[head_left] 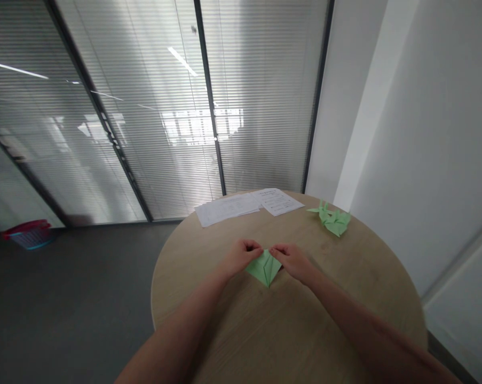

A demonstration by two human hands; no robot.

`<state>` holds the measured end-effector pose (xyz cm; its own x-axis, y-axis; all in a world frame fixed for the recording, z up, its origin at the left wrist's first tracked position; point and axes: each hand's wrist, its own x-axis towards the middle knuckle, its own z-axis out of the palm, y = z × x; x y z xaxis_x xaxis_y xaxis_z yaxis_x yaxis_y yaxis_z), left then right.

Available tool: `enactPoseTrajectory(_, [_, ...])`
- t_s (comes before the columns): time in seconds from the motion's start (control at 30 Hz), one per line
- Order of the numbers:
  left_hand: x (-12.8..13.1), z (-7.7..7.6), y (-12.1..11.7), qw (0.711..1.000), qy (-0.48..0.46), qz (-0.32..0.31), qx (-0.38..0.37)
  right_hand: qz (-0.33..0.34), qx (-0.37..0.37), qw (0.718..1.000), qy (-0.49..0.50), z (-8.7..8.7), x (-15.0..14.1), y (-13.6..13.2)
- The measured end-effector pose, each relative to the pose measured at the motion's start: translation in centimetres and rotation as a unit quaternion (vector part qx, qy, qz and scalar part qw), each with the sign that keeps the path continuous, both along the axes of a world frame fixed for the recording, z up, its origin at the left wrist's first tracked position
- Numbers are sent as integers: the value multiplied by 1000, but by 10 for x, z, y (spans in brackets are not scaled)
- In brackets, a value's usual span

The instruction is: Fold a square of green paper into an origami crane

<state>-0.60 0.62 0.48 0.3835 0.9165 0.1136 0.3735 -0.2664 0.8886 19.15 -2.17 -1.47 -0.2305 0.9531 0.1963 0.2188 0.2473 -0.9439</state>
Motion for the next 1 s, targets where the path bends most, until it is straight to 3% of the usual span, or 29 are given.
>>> enactPoseTrajectory(0.2, [2,0,1,1000,-10,23,4,-20,-13,1000,9,-3,1,2])
enactPoseTrajectory(0.4, [0,1,-2,990,-84,34,-106,-56,-30,997,50,-4,8,6])
enactPoseTrajectory(0.67, [-3,1,0,988,-112,52,-92,-9,-112,984,136,-4,4,3])
enactPoseTrajectory(1.0, [0,1,-3,983,-161,26,-87,-42,-119,976,179,-5,7,6])
